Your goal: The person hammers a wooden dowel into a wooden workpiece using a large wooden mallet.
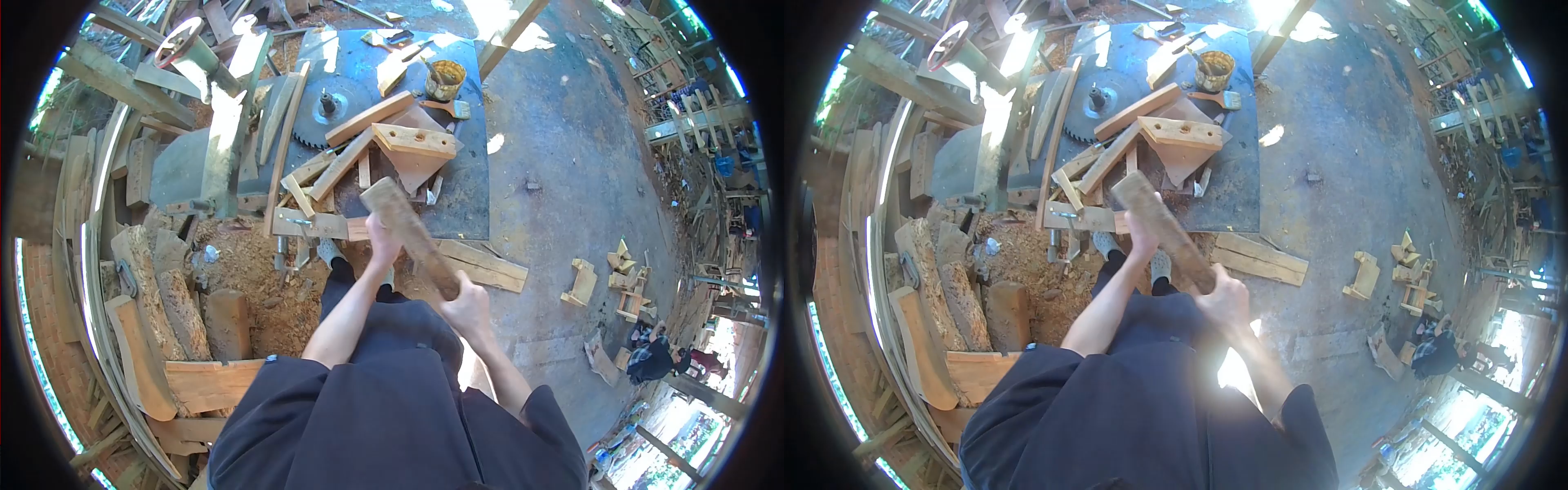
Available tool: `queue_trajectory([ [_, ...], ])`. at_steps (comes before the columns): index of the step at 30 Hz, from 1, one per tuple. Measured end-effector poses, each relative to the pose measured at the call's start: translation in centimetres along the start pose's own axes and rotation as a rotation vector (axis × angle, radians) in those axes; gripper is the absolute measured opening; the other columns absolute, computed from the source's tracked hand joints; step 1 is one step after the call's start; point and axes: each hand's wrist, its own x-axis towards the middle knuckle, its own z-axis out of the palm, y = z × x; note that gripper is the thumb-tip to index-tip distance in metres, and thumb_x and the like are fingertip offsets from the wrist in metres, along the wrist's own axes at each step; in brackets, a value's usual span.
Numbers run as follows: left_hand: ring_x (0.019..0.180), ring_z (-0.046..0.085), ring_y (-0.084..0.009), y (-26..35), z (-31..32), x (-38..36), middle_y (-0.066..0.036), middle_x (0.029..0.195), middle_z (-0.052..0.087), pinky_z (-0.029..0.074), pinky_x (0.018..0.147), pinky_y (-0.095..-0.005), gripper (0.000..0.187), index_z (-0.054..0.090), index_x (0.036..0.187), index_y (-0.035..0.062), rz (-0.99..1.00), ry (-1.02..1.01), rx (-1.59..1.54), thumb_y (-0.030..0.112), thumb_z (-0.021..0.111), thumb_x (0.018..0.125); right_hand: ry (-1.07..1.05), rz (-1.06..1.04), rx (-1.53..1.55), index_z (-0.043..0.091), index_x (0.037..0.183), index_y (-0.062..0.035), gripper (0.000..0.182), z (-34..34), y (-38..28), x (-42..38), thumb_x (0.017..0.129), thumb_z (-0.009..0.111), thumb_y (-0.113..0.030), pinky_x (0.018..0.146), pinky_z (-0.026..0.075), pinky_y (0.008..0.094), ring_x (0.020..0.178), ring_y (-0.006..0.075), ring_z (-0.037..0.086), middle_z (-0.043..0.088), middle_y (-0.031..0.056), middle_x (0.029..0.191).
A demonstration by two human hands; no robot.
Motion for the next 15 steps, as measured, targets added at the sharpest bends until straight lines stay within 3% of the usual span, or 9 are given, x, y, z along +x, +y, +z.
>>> queue_trajectory([
  [3, 0.066, 0.056, -0.0174, 3.4, 1.0, 1.3, -0.005, 0.070, 0.055, 0.048, 0.066, -0.0338, 0.021, 0.055, 0.090, 0.0053, 0.206, 0.069, 0.158, 0.002, 0.075, 0.095, 0.140, -0.051, 0.191, 0.067, 0.098, -0.0035, 0.030, -3.4, -3.5, -0.4, 0.082, 0.087, -0.019, 0.070, 0.060, 0.0429, 0.079, 0.0374, 0.079, 0.076, 0.0202, 0.082],
  [5, 0.067, 0.055, -0.0175, 1.4, 0.9, 0.6, -0.006, 0.071, 0.055, 0.048, 0.065, -0.0337, 0.021, 0.055, 0.090, 0.0055, 0.153, 0.007, 0.190, 0.002, 0.075, 0.096, 0.198, -0.115, 0.221, 0.067, 0.097, -0.0040, 0.030, -4.3, -4.3, -1.1, 0.081, 0.088, -0.018, 0.068, 0.060, 0.0418, 0.076, 0.0372, 0.079, 0.076, 0.0189, 0.080],
  [7, 0.067, 0.056, -0.0183, 1.4, 1.6, 0.2, -0.007, 0.073, 0.056, 0.048, 0.065, -0.0331, 0.023, 0.053, 0.089, 0.0053, 0.181, 0.110, 0.316, 0.002, 0.075, 0.096, 0.333, -0.397, 0.354, 0.066, 0.097, -0.0040, 0.030, -2.7, -2.9, -1.9, 0.080, 0.089, -0.016, 0.065, 0.060, 0.0407, 0.074, 0.0377, 0.078, 0.075, 0.0187, 0.079],
  [8, 0.071, 0.063, -0.0222, 3.8, 1.5, -0.4, -0.011, 0.078, 0.062, 0.051, 0.069, -0.0353, 0.017, 0.059, 0.092, 0.0039, 0.063, 0.068, 0.485, 0.001, 0.076, 0.094, 0.281, -0.293, 0.266, 0.067, 0.098, -0.0039, 0.032, -1.0, -1.2, -2.0, 0.080, 0.088, -0.019, 0.066, 0.060, 0.0427, 0.075, 0.0390, 0.077, 0.074, 0.0192, 0.077],
  [9, 0.071, 0.063, -0.0222, 2.5, 1.5, -0.5, -0.011, 0.078, 0.062, 0.051, 0.069, -0.0353, 0.017, 0.059, 0.092, 0.0039, 0.066, 0.067, 0.478, 0.001, 0.076, 0.094, 0.286, -0.295, 0.261, 0.067, 0.098, -0.0039, 0.032, -0.4, -0.3, -1.4, 0.080, 0.088, -0.019, 0.066, 0.060, 0.0427, 0.075, 0.0390, 0.077, 0.074, 0.0192, 0.077],
  [11, 0.089, 0.067, -0.0136, -2.8, 0.4, -1.0, -0.002, 0.096, 0.072, 0.051, 0.076, -0.0345, 0.018, 0.067, 0.105, 0.0053, -0.031, -0.181, 0.190, 0.022, 0.071, 0.108, 0.023, 0.010, 0.057, 0.067, 0.100, -0.0046, 0.034, 0.4, 0.4, -0.6, 0.081, 0.087, -0.024, 0.068, 0.060, 0.0452, 0.077, 0.0400, 0.077, 0.073, 0.0203, 0.078],
  [12, 0.114, 0.065, -0.0150, -4.0, 0.3, -0.9, -0.006, 0.125, 0.069, 0.051, 0.097, -0.0354, 0.031, 0.062, 0.132, 0.0050, -0.035, -0.293, 0.361, 0.025, 0.069, 0.109, 0.029, -0.020, 0.025, 0.068, 0.102, -0.0048, 0.036, -0.3, 0.3, -0.5, 0.082, 0.087, -0.027, 0.070, 0.060, 0.0466, 0.079, 0.0403, 0.077, 0.074, 0.0213, 0.080],
  [13, 0.114, 0.065, -0.0150, -4.0, 1.3, 0.2, -0.006, 0.125, 0.069, 0.051, 0.097, -0.0354, 0.031, 0.062, 0.132, 0.0050, -0.025, -0.271, 0.357, 0.025, 0.069, 0.109, 0.026, -0.043, 0.018, 0.068, 0.102, -0.0048, 0.036, -1.8, -1.1, 0.3, 0.082, 0.087, -0.027, 0.070, 0.060, 0.0466, 0.079, 0.0403, 0.077, 0.074, 0.0213, 0.080],
  [15, 0.089, 0.072, -0.0419, -3.2, 1.4, -1.4, -0.019, 0.094, 0.074, 0.057, 0.078, -0.0449, 0.017, 0.073, 0.105, -0.0003, 0.184, -0.107, 0.133, 0.000, 0.076, 0.088, 0.116, -0.055, 0.162, 0.069, 0.104, -0.0051, 0.035, -3.7, -4.3, -1.8, 0.082, 0.086, -0.026, 0.071, 0.061, 0.0460, 0.081, 0.0405, 0.078, 0.075, 0.0224, 0.082],
])
